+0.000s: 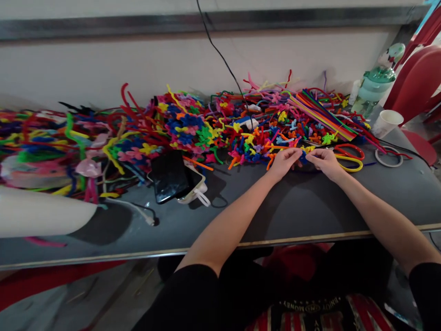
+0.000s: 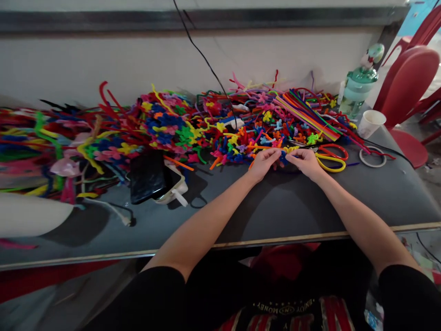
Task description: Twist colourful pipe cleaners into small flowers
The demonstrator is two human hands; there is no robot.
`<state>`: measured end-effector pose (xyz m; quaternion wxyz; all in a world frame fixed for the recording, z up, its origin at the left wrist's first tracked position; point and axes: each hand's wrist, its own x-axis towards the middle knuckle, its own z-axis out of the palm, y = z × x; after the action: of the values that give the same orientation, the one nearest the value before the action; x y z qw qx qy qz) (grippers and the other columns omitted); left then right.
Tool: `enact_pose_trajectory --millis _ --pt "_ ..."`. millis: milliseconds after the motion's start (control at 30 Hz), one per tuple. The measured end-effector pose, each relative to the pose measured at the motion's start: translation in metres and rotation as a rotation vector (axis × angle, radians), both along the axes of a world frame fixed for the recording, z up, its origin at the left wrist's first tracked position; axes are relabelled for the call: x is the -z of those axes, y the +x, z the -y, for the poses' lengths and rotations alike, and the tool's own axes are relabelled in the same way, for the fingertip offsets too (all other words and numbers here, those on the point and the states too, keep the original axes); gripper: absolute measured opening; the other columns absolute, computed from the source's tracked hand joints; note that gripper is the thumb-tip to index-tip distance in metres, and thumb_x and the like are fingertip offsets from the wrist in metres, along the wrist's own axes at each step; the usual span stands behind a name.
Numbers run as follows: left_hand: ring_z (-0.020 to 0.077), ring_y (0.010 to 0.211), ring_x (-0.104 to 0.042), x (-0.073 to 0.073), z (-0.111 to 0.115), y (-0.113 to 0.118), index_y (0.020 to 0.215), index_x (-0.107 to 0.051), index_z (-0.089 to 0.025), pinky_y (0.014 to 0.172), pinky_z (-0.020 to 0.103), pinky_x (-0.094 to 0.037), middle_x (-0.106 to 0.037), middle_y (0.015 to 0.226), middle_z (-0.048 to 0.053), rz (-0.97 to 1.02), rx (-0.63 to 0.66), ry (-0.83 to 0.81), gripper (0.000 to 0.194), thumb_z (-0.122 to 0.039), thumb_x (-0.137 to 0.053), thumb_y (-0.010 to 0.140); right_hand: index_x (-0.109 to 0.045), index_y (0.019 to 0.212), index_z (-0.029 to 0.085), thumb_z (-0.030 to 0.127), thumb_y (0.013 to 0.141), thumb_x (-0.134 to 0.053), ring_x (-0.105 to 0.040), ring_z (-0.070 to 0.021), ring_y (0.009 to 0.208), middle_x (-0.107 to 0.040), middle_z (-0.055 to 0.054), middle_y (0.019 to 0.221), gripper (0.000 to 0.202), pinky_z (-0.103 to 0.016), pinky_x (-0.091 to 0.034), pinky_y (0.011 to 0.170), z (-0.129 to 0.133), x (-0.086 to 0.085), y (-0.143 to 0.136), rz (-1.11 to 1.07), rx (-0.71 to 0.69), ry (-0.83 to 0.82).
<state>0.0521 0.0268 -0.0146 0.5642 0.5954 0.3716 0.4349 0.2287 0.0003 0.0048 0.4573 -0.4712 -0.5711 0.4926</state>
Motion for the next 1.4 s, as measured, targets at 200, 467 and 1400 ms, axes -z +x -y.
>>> enact_pose_trajectory --millis 200,467,1400 --pt "0.0144 0.06 -0.066 -0.001 0.009 0.003 0.074 -0.072 -0.015 0.058 0.025 -0.051 -0.073 0.068 0.004 -0.246 -0.176 0.23 0.023 -0.036 -0.071 0.081 -0.076 0.076 0.014 0.032 0.077 -0.066 -0.05 -0.0098 0.052 -0.066 -0.002 0.061 0.02 -0.024 -0.037 0.054 0.011 -0.003 -0.003 0.485 0.159 0.276" --pt "0.0142 0.055 -0.065 0.0 0.01 0.001 0.079 -0.075 -0.014 0.051 0.023 -0.05 -0.071 0.062 0.003 -0.117 -0.1 0.077 0.026 -0.04 -0.07 0.082 -0.078 0.082 0.017 0.029 0.082 -0.063 -0.056 -0.0122 0.053 -0.07 -0.002 0.063 0.019 -0.024 -0.039 0.055 0.018 -0.007 -0.001 0.654 0.182 0.384" --pt "0.0101 0.056 -0.063 -0.008 0.017 0.003 0.083 -0.076 -0.015 0.065 0.025 -0.055 -0.072 0.071 0.002 -0.143 0.066 0.171 0.013 -0.027 -0.076 0.077 -0.073 0.087 0.019 0.026 0.087 -0.056 -0.071 -0.0212 0.085 -0.077 -0.009 0.093 0.018 -0.035 -0.055 0.079 0.0 0.002 0.011 0.509 0.182 0.477"
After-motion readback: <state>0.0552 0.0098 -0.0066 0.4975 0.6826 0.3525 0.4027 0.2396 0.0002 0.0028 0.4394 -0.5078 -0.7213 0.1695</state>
